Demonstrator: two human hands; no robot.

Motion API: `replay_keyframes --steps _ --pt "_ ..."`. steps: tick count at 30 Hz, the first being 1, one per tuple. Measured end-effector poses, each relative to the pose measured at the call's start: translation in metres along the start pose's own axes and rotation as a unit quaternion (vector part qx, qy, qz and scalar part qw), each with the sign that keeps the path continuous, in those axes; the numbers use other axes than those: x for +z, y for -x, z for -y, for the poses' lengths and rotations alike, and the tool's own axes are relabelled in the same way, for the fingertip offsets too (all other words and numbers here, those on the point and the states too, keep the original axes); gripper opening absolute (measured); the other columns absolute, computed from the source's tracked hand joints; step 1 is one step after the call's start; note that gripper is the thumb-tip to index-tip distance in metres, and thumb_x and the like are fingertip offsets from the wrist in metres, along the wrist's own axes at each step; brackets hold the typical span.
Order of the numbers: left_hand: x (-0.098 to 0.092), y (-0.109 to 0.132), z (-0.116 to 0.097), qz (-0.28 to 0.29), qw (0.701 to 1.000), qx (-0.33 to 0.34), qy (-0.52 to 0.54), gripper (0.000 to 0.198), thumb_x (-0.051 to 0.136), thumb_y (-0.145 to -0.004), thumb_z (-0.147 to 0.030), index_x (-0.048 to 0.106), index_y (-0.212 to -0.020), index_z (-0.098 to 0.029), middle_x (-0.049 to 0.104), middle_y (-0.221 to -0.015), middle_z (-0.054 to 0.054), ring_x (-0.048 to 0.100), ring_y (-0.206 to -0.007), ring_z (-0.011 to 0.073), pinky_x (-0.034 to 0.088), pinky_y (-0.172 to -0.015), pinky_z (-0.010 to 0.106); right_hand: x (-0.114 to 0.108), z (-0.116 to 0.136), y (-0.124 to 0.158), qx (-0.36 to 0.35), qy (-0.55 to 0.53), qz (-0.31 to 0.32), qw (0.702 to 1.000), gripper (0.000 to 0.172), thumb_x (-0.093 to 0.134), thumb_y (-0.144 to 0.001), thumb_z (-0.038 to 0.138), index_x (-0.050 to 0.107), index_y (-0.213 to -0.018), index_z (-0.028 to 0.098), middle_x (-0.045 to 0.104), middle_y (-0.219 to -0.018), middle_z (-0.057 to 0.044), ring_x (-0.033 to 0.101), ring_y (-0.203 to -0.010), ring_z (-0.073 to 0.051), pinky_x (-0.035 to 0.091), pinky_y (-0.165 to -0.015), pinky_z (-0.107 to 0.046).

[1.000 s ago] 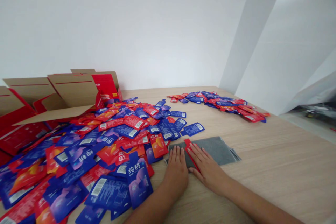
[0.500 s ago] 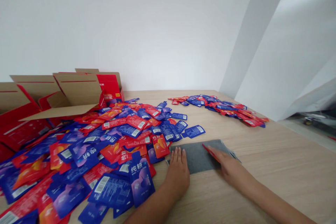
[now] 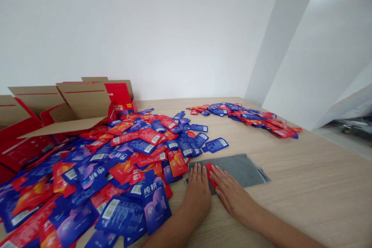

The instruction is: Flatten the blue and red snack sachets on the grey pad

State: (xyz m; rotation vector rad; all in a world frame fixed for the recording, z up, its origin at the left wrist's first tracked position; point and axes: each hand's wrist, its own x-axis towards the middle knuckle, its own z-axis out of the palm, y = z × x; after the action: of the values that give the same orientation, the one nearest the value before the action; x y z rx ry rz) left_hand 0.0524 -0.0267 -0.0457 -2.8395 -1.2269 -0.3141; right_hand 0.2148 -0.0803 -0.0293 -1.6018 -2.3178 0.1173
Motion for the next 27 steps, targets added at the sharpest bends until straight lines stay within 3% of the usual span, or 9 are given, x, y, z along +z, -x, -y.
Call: replay_keyframes --steps 6,8,13,18,22,27 --pt "-0.003 -0.001 0.0 0.015 1.0 -0.008 -0.003 0.059 0.036 -0.078 -0.01 0.032 -0.135 0.002 0.03 -0.141 0.023 0.023 -0.132 0.0317 0.024 -0.106 0.045 0.0 -0.055 -0.004 0.066 0.068 -0.031 0.995 0.049 0.029 -0.093 0.031 0.028 -0.142 0.025 0.028 -0.147 -0.007 0.025 -0.134 -0.02 0.029 -0.106 -0.046" --pt "-0.002 -0.001 -0.001 0.017 1.0 -0.008 -0.001 0.058 0.036 -0.078 -0.01 0.032 -0.135 0.002 0.031 -0.141 0.023 0.023 -0.132 0.0319 0.025 -0.106 0.046 0.002 -0.062 -0.004 0.077 0.08 -0.045 0.993 0.051 0.031 -0.093 0.034 0.028 -0.142 0.023 0.027 -0.148 -0.008 0.025 -0.134 -0.021 0.029 -0.106 -0.046" --pt "0.002 -0.002 0.0 0.007 1.0 -0.019 0.004 0.058 0.035 -0.079 -0.011 0.032 -0.135 0.0 0.031 -0.141 0.022 0.024 -0.132 0.031 0.025 -0.106 0.045 0.004 -0.025 -0.014 0.081 0.08 -0.01 0.994 0.054 0.036 -0.091 0.035 0.035 -0.138 0.011 0.026 -0.146 -0.015 0.02 -0.136 -0.024 0.025 -0.108 -0.047" --pt "-0.001 -0.001 0.001 0.006 1.0 -0.009 0.011 0.059 0.035 -0.078 -0.01 0.031 -0.136 0.0 0.029 -0.142 0.022 0.023 -0.132 0.0305 0.024 -0.106 0.045 -0.002 0.004 -0.021 0.051 0.011 0.048 0.998 0.057 0.04 -0.084 0.021 0.033 -0.139 0.01 0.023 -0.148 -0.014 0.016 -0.137 -0.021 0.021 -0.11 -0.046" --pt "-0.007 0.0 0.0 0.021 1.0 -0.007 0.009 0.059 0.035 -0.079 -0.011 0.03 -0.136 0.002 0.029 -0.141 0.023 0.022 -0.132 0.0321 0.024 -0.106 0.045 -0.012 0.0 -0.02 0.042 -0.046 0.049 0.997 0.07 0.038 -0.07 0.008 0.031 -0.14 0.01 0.031 -0.145 -0.013 0.028 -0.133 -0.02 0.026 -0.108 -0.045" --pt "-0.011 0.0 0.0 0.028 0.999 -0.017 0.013 0.059 0.035 -0.078 -0.011 0.031 -0.136 0.001 0.029 -0.142 0.022 0.022 -0.132 0.0313 0.024 -0.106 0.045 -0.037 -0.03 -0.027 0.082 -0.125 -0.061 0.987 0.064 0.03 -0.078 0.01 0.029 -0.141 0.018 0.052 -0.131 -0.008 0.049 -0.12 -0.016 0.039 -0.101 -0.038"
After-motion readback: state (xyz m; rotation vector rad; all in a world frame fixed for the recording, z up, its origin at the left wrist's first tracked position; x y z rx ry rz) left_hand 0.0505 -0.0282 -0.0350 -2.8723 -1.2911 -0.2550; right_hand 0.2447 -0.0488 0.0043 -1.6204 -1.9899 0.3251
